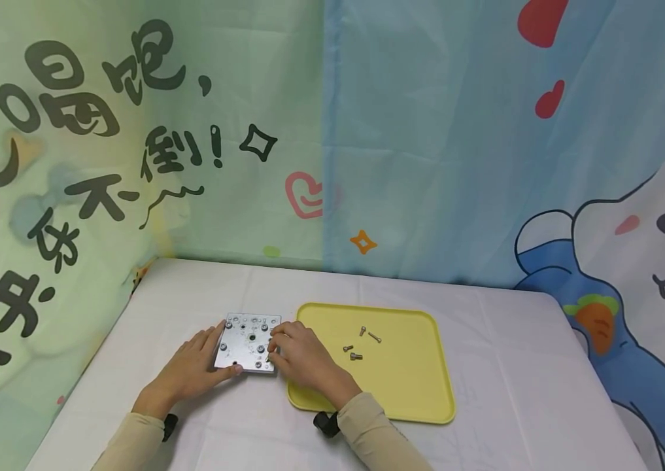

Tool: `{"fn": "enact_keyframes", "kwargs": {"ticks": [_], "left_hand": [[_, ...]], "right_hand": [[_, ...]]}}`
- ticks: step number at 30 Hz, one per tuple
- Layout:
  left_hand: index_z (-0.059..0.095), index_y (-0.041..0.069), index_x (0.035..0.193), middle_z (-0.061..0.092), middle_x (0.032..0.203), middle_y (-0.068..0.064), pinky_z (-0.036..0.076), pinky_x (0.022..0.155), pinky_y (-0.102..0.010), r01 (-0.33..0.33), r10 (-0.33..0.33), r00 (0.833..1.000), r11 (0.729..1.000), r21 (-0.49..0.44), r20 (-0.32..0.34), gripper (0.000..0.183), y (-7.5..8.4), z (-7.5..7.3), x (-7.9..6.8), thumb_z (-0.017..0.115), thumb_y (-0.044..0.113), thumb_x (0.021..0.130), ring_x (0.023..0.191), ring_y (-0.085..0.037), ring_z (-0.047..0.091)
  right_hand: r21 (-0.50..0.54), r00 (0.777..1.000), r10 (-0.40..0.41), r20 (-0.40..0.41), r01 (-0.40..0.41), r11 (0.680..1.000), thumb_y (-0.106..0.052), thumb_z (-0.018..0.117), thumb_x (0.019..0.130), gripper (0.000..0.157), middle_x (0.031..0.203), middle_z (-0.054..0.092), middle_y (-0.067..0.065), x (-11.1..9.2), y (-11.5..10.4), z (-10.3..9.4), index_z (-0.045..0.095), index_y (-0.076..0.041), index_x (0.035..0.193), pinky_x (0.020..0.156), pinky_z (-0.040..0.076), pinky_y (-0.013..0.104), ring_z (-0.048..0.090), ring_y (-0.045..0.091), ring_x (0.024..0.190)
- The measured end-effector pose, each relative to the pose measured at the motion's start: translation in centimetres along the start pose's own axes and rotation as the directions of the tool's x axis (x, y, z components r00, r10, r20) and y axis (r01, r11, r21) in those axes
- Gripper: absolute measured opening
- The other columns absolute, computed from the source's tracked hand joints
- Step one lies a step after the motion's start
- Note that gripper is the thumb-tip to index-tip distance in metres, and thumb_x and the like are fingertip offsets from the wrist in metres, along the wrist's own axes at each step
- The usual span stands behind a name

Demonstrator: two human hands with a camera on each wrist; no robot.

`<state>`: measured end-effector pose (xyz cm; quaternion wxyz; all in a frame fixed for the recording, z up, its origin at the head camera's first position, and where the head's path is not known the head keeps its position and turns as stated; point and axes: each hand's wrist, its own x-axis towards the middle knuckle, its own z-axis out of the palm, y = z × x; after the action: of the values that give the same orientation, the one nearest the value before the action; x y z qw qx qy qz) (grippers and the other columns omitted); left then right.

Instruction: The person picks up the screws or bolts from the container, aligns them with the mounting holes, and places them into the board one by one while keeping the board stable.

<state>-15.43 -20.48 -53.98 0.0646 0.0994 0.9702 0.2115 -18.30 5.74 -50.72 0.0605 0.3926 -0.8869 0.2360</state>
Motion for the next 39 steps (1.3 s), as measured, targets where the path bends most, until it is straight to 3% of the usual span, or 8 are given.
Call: {"fn": "enact_keyframes", "kwargs": {"ticks": [39], "left_hand": [[0.022, 0.007, 0.16, 0.036, 0.153, -0.027, 0.025, 0.112, -0.063, -0.006, 0.006, 1.0, 1.0, -0.001, -0.008, 0.107, 0.05, 0.04, -0.04, 0.054, 0.077, 0.085, 0.142, -0.045, 0.032]], "right_hand": [[-0.071, 0.999, -0.037, 0.011, 0.037, 0.997, -0.017, 0.072, 0.094, 0.004, 0.119, 0.063, 0.005, 0.4, -0.84, -0.22, 0.071, -0.014, 0.091, 0.096, 0.048, 0.042, 0.057, 0.025, 0.114]]}}
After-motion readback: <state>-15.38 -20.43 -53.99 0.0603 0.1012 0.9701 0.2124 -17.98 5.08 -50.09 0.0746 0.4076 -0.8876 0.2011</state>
